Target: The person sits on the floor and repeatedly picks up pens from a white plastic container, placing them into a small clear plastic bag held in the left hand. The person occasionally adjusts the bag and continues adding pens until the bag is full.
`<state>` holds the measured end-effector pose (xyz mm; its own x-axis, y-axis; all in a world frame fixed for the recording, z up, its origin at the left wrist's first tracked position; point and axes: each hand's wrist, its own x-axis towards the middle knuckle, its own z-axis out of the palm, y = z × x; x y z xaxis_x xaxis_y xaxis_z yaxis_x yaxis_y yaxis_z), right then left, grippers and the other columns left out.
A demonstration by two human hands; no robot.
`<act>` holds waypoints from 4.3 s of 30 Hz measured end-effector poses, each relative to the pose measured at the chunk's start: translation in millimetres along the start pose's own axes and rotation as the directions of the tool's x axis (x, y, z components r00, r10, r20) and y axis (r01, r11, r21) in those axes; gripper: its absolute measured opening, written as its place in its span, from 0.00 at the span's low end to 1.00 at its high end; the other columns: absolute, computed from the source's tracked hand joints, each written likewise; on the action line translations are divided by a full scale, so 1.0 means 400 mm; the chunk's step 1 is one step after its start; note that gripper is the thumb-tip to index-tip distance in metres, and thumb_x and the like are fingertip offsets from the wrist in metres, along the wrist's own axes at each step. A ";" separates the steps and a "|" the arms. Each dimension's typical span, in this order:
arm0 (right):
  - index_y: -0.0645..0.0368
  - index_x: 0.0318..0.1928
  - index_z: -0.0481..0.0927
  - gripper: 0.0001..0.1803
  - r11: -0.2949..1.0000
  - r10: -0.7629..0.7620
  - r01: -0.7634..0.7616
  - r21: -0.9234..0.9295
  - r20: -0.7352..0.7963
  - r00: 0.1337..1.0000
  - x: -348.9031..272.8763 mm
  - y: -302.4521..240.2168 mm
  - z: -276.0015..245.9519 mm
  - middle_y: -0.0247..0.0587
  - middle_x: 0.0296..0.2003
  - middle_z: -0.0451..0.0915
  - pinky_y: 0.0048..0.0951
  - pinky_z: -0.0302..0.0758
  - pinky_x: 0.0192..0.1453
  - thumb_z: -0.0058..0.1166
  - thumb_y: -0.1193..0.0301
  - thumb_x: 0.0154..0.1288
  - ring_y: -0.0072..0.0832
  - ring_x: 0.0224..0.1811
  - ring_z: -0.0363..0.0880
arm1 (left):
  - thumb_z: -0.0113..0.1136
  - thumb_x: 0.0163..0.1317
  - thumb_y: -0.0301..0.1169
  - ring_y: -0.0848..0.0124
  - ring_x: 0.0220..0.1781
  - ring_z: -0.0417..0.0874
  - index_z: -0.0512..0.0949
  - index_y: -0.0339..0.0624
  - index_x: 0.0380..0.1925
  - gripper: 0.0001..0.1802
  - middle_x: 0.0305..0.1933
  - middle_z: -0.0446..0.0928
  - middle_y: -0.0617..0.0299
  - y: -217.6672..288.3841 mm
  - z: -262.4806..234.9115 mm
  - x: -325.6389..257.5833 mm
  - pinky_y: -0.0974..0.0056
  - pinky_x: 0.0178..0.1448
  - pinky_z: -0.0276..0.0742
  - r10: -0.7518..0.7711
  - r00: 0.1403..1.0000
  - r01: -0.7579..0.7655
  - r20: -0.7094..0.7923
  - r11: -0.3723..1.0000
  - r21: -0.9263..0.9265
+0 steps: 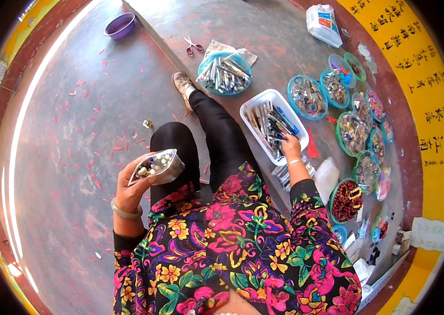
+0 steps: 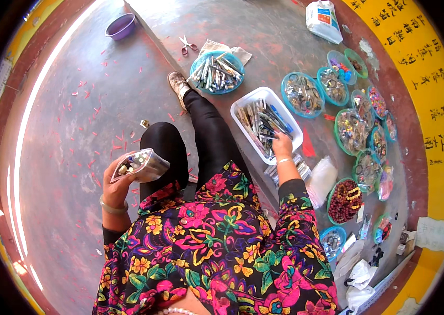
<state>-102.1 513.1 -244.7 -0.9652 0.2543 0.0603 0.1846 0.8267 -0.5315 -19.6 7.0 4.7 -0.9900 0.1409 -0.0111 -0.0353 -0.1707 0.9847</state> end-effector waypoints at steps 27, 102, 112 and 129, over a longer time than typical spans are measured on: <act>0.62 0.50 0.73 0.13 0.249 0.016 -0.555 0.794 0.569 0.822 -0.228 -0.516 -0.258 0.38 0.33 0.79 0.21 0.77 0.33 0.47 0.76 0.65 0.25 0.31 0.80 | 0.59 0.53 0.19 0.69 0.54 0.76 0.70 0.28 0.54 0.25 0.52 0.76 0.53 -0.003 -0.007 0.003 0.66 0.59 0.69 0.013 0.997 -0.009 0.077 0.999 -0.044; 0.58 0.39 0.80 0.11 0.311 -0.893 0.851 0.424 -0.175 0.414 -0.255 -1.109 -0.214 0.38 0.33 0.81 0.31 0.69 0.47 0.61 0.74 0.52 0.32 0.37 0.80 | 0.62 0.56 0.22 0.75 0.54 0.72 0.64 0.32 0.60 0.31 0.53 0.72 0.62 -0.007 -0.055 -0.010 0.67 0.59 0.69 -0.020 0.981 0.082 0.194 0.945 -0.316; 0.57 0.42 0.80 0.14 0.271 -0.931 0.912 0.308 -0.158 0.330 -0.253 -1.099 -0.219 0.49 0.51 0.76 0.35 0.64 0.59 0.60 0.71 0.53 0.42 0.59 0.70 | 0.61 0.56 0.22 0.76 0.53 0.72 0.65 0.33 0.60 0.30 0.53 0.73 0.61 -0.006 -0.055 -0.014 0.68 0.58 0.69 0.013 0.988 0.024 0.151 0.970 -0.240; 0.63 0.46 0.78 0.19 0.237 -0.949 0.950 0.202 -0.159 0.271 -0.261 -1.098 -0.213 0.50 0.58 0.70 0.41 0.61 0.62 0.58 0.66 0.56 0.44 0.64 0.63 | 0.51 0.67 0.31 0.75 0.53 0.73 0.59 0.38 0.64 0.27 0.55 0.72 0.58 0.011 -0.043 -0.006 0.70 0.54 0.71 0.145 0.983 -0.132 0.115 0.985 -0.116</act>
<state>-66.6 166.2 54.3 -0.4075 -0.6365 0.6549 -0.9107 0.3365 -0.2396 -19.9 -11.0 6.2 -0.9622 0.2260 0.1518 0.0796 -0.2995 0.9508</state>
